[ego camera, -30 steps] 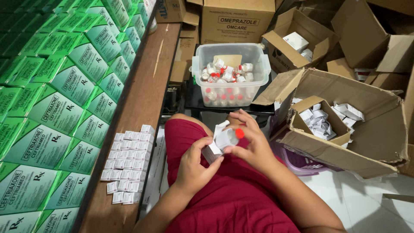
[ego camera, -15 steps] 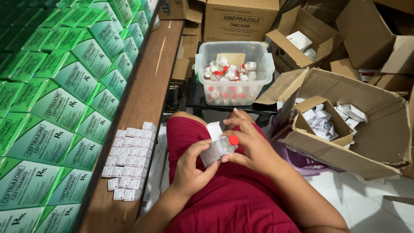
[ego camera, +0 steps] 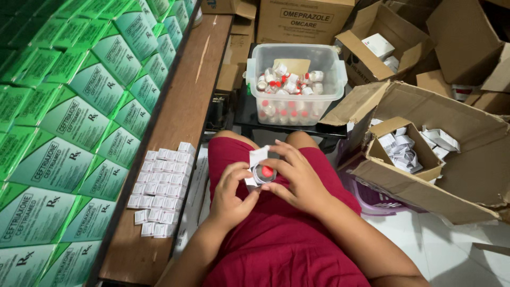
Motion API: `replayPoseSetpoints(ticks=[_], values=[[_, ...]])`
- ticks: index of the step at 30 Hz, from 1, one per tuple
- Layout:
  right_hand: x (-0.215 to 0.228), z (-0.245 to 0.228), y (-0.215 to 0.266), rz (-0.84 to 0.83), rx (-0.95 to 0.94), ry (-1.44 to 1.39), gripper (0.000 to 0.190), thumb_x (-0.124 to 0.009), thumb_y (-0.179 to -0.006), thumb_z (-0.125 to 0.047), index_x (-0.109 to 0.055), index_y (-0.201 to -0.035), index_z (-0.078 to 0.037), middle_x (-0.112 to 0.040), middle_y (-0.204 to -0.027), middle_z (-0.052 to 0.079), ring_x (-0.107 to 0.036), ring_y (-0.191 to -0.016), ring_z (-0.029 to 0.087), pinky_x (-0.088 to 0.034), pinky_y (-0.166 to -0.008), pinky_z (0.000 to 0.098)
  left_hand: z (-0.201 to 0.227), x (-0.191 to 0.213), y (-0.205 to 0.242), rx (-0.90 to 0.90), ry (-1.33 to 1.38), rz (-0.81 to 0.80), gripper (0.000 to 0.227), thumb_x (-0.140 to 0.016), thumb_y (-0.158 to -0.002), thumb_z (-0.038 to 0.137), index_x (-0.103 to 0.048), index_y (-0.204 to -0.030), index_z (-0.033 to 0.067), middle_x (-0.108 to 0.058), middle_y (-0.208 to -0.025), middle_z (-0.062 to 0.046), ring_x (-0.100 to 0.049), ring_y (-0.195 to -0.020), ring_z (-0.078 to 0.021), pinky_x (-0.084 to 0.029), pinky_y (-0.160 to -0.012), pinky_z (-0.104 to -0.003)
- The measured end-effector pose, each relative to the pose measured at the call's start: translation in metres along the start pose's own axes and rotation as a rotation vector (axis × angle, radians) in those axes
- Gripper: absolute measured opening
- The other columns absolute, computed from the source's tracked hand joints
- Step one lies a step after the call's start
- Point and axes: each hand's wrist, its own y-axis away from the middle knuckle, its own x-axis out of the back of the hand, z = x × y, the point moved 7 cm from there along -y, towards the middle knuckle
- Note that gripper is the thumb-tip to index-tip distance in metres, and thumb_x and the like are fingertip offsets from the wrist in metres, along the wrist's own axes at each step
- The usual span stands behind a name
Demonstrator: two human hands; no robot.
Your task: The person sits on the floor and repeatedly picks small white boxes and red-capped bottles from a plastic bin. They insert each bottle into a box, close the box, and place it on a growing stack on the floor. The person continues this cycle throughout the clip.
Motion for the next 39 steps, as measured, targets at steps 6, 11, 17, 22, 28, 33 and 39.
replayPoseSetpoints(ticks=[6,11,17,22,28,33,39], values=[[-0.041,0.026,-0.018,-0.147,-0.018,0.296,0.057,-0.080,-0.084,-0.030,-0.061,-0.136,-0.017,-0.046,-0.147,0.023,-0.039,-0.136,0.051,-0.032,-0.107,0.0617,-0.072,0.000,0.017,0.176,-0.008,0.088,0.042,-0.080,-0.079,-0.001,-0.053,-0.110,0.0041,-0.065,-0.127,-0.016,-0.067,-0.115,-0.0324,-0.054,-0.095,-0.041],[-0.086,0.043,-0.027,-0.265,-0.032,0.149,0.061,-0.077,-0.083,-0.020,-0.058,-0.142,-0.022,-0.047,-0.149,0.022,-0.044,-0.135,0.048,-0.038,-0.110,0.0564,-0.142,-0.008,0.041,0.396,0.226,0.081,0.037,-0.076,-0.082,-0.005,-0.051,-0.107,0.0049,-0.061,-0.132,-0.013,-0.066,-0.114,-0.0240,-0.057,-0.089,-0.037],[-0.101,0.045,-0.015,-0.188,0.037,-0.060,0.067,-0.076,-0.078,-0.008,-0.056,-0.141,-0.013,-0.048,-0.143,0.026,-0.047,-0.132,0.046,-0.043,-0.106,0.0498,-0.172,-0.010,0.065,0.467,0.353,0.109,0.061,-0.077,-0.078,-0.007,-0.037,-0.121,0.0084,-0.057,-0.132,-0.011,-0.063,-0.117,-0.0209,-0.054,-0.096,-0.035],[-0.092,0.069,-0.017,-0.041,-0.172,-0.269,0.036,-0.066,-0.093,0.000,-0.060,-0.128,-0.005,-0.065,-0.127,0.015,-0.063,-0.123,0.033,-0.051,-0.105,0.0392,-0.147,-0.009,0.057,0.308,0.394,0.095,0.046,-0.077,-0.081,-0.004,-0.053,-0.119,0.0067,-0.063,-0.130,-0.013,-0.063,-0.123,-0.0250,-0.050,-0.107,-0.037],[-0.096,0.066,-0.016,-0.026,-0.087,-0.323,0.033,-0.060,-0.090,0.009,-0.068,-0.119,-0.003,-0.062,-0.117,0.018,-0.062,-0.113,0.034,-0.050,-0.097,0.0387,-0.116,-0.001,0.040,0.237,0.019,-0.017,0.032,-0.076,-0.081,0.001,-0.070,-0.112,0.0056,-0.066,-0.123,-0.015,-0.067,-0.114,-0.0312,-0.054,-0.096,-0.037],[-0.093,0.080,-0.027,0.119,-0.125,-0.363,0.031,-0.063,-0.092,0.007,-0.063,-0.121,-0.006,-0.062,-0.118,0.014,-0.063,-0.108,0.029,-0.053,-0.091,0.0347,-0.114,-0.002,0.036,0.251,0.001,-0.077,0.029,-0.076,-0.083,0.004,-0.068,-0.111,0.0057,-0.063,-0.124,-0.017,-0.069,-0.108,-0.0323,-0.055,-0.089,-0.036],[-0.124,0.094,-0.035,-0.025,-0.272,-0.464,0.038,-0.072,-0.089,0.001,-0.065,-0.125,-0.009,-0.067,-0.109,0.012,-0.067,-0.100,0.024,-0.056,-0.083,0.0326,-0.133,-0.001,0.052,0.250,-0.061,-0.096,0.033,-0.080,-0.083,0.001,-0.063,-0.111,0.0048,-0.066,-0.120,-0.017,-0.068,-0.112,-0.0319,-0.054,-0.095,-0.037]])
